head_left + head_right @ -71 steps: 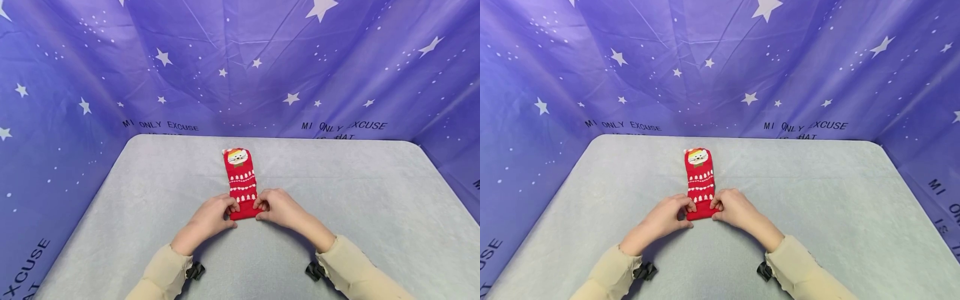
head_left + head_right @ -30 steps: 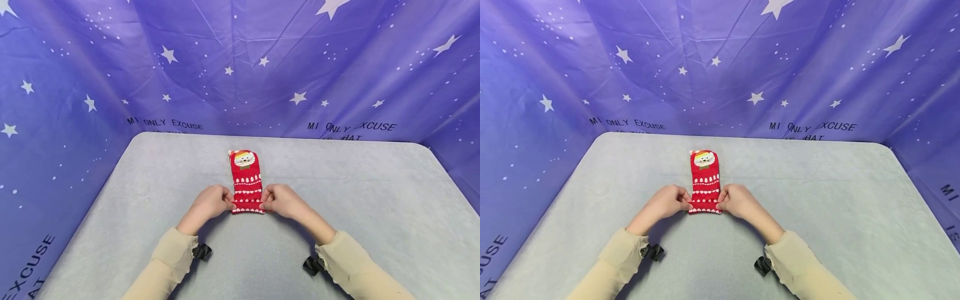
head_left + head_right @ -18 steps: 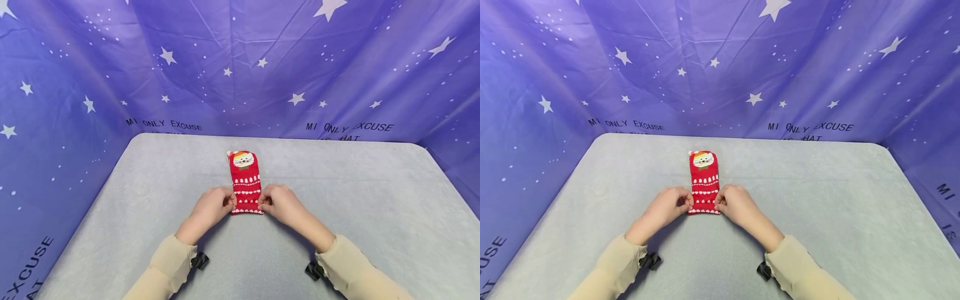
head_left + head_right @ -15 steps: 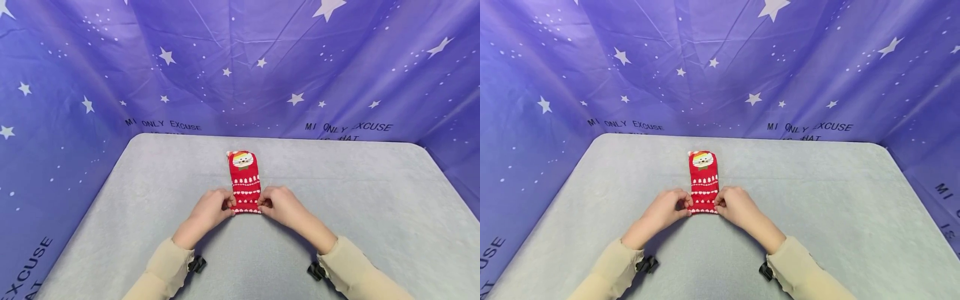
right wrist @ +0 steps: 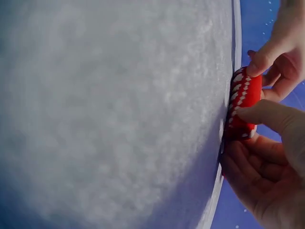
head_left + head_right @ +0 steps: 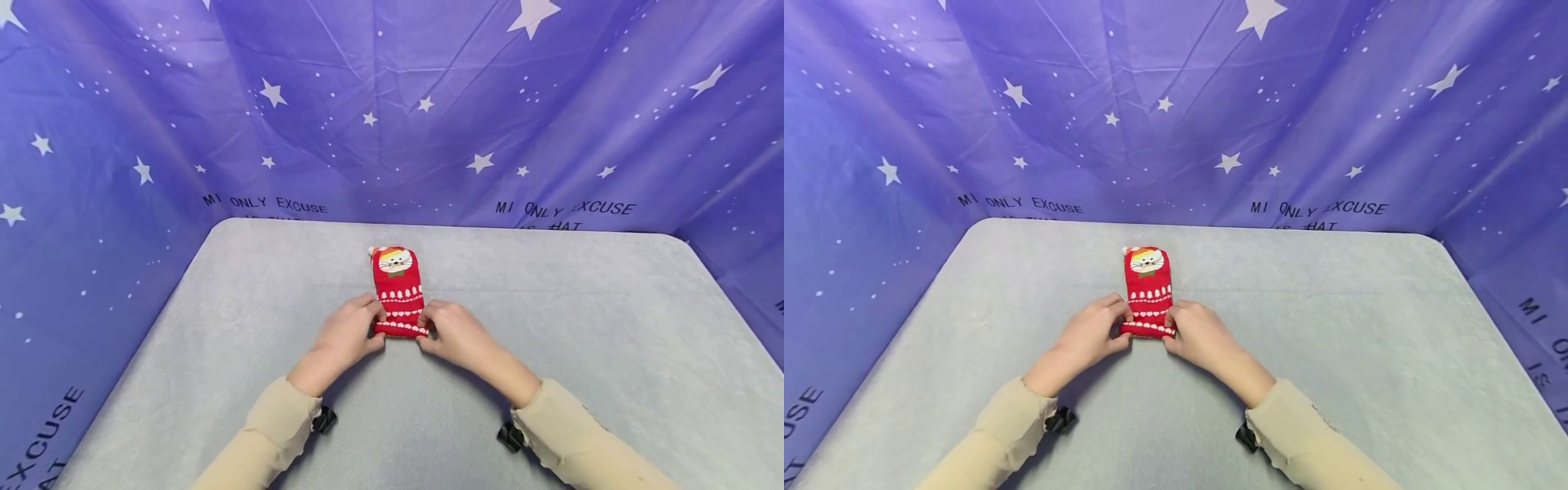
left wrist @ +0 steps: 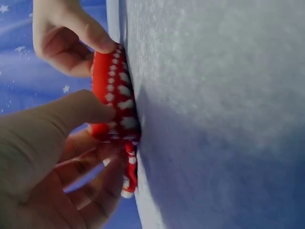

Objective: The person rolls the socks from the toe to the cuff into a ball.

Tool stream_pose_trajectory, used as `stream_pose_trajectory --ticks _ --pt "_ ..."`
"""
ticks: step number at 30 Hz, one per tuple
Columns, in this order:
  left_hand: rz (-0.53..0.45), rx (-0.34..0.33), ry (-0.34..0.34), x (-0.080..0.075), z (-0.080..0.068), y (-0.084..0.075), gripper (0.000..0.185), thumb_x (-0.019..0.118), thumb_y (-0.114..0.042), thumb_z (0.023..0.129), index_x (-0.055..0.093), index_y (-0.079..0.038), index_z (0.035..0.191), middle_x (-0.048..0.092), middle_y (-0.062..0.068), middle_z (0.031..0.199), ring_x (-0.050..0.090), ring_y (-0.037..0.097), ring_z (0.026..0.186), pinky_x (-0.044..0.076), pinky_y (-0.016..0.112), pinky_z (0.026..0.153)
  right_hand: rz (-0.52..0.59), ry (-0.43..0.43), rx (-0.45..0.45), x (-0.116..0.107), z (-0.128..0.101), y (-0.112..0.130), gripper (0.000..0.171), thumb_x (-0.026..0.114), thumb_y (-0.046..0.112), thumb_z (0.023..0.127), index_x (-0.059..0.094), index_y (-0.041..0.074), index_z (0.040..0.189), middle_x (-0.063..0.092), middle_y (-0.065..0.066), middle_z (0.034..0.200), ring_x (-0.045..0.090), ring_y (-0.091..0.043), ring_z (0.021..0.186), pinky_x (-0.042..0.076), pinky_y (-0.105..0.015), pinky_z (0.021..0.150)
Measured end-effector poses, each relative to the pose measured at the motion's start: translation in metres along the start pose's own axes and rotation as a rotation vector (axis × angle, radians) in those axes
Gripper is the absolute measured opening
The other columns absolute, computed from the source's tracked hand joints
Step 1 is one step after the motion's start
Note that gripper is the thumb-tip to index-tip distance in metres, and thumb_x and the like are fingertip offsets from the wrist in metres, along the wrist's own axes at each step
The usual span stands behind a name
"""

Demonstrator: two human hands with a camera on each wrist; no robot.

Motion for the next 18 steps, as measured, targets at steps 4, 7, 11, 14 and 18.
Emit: stream_pose_trajectory --ticks 4,7,11,14,18 --pt "-0.140 0.002 -0.017 -0.004 -0.004 0.008 0.015 0.077 -0.012 0.079 0.067 -0.015 0.091 0.065 -0.004 0.085 0.057 0.011 0.078 0.051 0.030 0.072 0.197 -0.005 0.031 -0.002 -0.005 -0.006 0.012 0.077 0.007 0.078 0.067 0.006 0.085 0.066 0.000 0.076 0.056 -0.006 0.067 0.051 -0.019 0.062" --pt "-0.294 -0.027 0.009 -0.003 -0.007 0.017 0.016 0.074 -0.009 0.079 0.069 -0.015 0.093 0.066 -0.004 0.080 0.058 0.007 0.073 0.050 0.024 0.069 0.378 0.027 0.082 -0.001 -0.009 -0.012 0.009 0.073 0.002 0.080 0.068 0.002 0.088 0.068 -0.003 0.076 0.059 -0.005 0.068 0.053 -0.018 0.063" --pt "-0.429 -0.092 0.050 0.002 -0.006 0.026 0.013 0.071 -0.006 0.079 0.070 -0.010 0.091 0.066 -0.002 0.076 0.057 0.006 0.069 0.048 0.020 0.065 0.541 0.089 0.200 0.005 -0.009 -0.023 0.009 0.070 0.004 0.084 0.070 -0.002 0.090 0.070 -0.006 0.078 0.060 -0.006 0.069 0.053 -0.019 0.063" --pt "-0.442 -0.170 0.086 0.007 0.001 0.031 0.008 0.071 -0.008 0.081 0.071 -0.009 0.089 0.066 -0.002 0.075 0.055 0.005 0.068 0.046 0.020 0.064 0.619 0.134 0.289 0.011 -0.005 -0.033 0.013 0.069 0.006 0.086 0.070 -0.005 0.091 0.071 -0.008 0.077 0.062 -0.007 0.067 0.054 -0.022 0.063" --pt "-0.399 -0.247 0.140 0.011 0.012 0.033 0.006 0.075 -0.012 0.083 0.069 -0.009 0.085 0.065 -0.001 0.074 0.054 0.008 0.065 0.045 0.022 0.062 0.675 0.167 0.375 0.015 0.001 -0.043 0.014 0.067 0.003 0.087 0.069 -0.009 0.093 0.072 -0.009 0.076 0.065 -0.009 0.064 0.058 -0.026 0.064"
Point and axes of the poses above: each hand's wrist, its own z-axis towards the middle knuckle, its own x-axis out of the palm, y = z × x, the point moved 7 cm from there along z, towards the middle knuckle
